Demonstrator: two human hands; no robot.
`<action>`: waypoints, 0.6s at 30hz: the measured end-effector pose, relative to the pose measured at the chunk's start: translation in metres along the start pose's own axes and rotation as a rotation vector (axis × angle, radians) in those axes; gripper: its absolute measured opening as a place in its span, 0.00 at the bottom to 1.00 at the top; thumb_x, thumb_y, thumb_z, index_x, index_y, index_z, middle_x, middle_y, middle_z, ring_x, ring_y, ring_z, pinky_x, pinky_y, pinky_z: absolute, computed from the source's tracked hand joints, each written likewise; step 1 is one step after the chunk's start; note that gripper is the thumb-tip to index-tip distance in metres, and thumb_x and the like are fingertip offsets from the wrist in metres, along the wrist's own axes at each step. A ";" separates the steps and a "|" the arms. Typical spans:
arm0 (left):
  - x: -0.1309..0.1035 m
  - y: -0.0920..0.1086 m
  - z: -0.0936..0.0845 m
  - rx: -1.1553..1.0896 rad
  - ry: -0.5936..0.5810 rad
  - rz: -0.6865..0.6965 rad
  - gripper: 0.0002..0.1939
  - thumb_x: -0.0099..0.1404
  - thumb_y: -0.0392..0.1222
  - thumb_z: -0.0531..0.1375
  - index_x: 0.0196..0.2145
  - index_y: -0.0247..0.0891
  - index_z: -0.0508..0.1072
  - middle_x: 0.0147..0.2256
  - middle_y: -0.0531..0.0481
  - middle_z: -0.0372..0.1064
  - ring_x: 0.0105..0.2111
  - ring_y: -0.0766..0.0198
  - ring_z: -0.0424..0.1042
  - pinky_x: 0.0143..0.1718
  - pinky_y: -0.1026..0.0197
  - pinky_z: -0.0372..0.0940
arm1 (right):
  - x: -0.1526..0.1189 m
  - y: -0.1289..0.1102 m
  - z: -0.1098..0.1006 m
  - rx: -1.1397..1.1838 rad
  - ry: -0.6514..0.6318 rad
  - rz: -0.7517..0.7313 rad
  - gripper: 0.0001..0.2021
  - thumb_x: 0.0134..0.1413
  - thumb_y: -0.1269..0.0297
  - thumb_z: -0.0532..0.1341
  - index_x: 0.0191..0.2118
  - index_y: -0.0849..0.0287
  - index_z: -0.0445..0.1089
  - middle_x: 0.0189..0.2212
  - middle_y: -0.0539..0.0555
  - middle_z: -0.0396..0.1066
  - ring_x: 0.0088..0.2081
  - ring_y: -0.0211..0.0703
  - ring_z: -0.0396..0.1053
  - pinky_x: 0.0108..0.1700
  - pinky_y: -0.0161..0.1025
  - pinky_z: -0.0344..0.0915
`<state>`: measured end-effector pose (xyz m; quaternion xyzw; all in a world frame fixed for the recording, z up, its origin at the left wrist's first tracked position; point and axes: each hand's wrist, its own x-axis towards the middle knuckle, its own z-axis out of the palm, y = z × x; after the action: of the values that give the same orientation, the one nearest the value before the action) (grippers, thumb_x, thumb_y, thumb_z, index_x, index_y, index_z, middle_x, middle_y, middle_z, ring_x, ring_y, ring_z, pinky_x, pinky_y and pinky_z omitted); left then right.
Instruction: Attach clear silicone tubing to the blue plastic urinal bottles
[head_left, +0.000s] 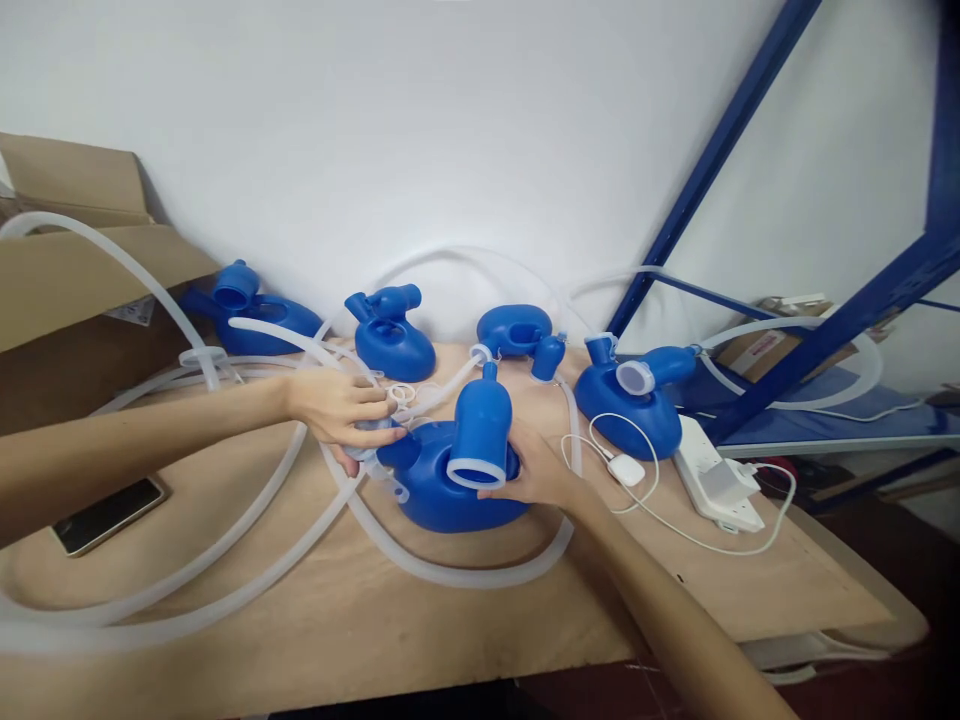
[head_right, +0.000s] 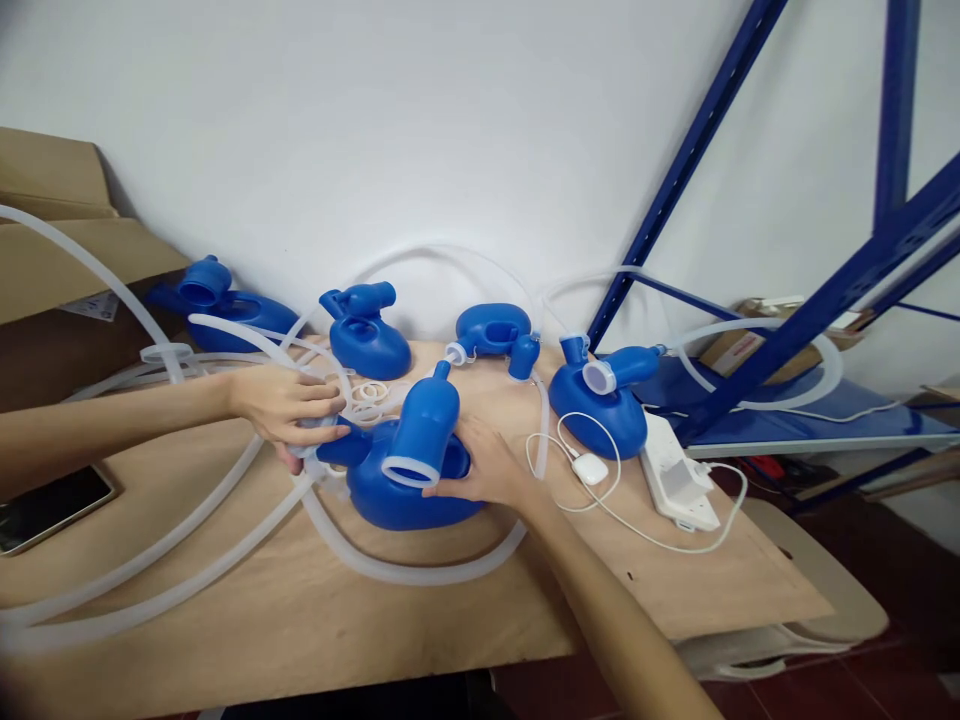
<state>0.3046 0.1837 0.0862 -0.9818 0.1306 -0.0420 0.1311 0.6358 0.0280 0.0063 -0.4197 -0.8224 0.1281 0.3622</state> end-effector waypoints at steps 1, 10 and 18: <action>0.001 -0.004 -0.001 -0.010 0.018 0.078 0.21 0.70 0.64 0.59 0.48 0.50 0.80 0.40 0.40 0.77 0.40 0.51 0.80 0.38 0.53 0.75 | 0.000 0.001 -0.001 0.001 -0.012 -0.023 0.41 0.45 0.34 0.73 0.59 0.56 0.70 0.54 0.64 0.78 0.54 0.66 0.77 0.57 0.60 0.73; -0.011 -0.010 0.031 0.021 0.219 0.132 0.19 0.69 0.64 0.61 0.51 0.55 0.75 0.41 0.44 0.75 0.37 0.55 0.77 0.31 0.57 0.71 | -0.002 0.002 0.001 0.064 0.008 -0.065 0.44 0.46 0.39 0.74 0.65 0.54 0.66 0.57 0.63 0.76 0.56 0.66 0.75 0.58 0.59 0.72; -0.029 0.040 0.078 -0.065 0.388 -0.403 0.32 0.74 0.70 0.42 0.57 0.55 0.75 0.46 0.39 0.72 0.43 0.47 0.75 0.42 0.45 0.71 | 0.000 -0.007 0.001 0.084 -0.029 0.079 0.40 0.46 0.38 0.73 0.62 0.52 0.69 0.57 0.62 0.75 0.60 0.71 0.71 0.58 0.63 0.72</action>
<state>0.2755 0.1730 -0.0008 -0.9653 -0.0432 -0.2501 0.0610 0.6312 0.0238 0.0094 -0.4341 -0.8043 0.1828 0.3622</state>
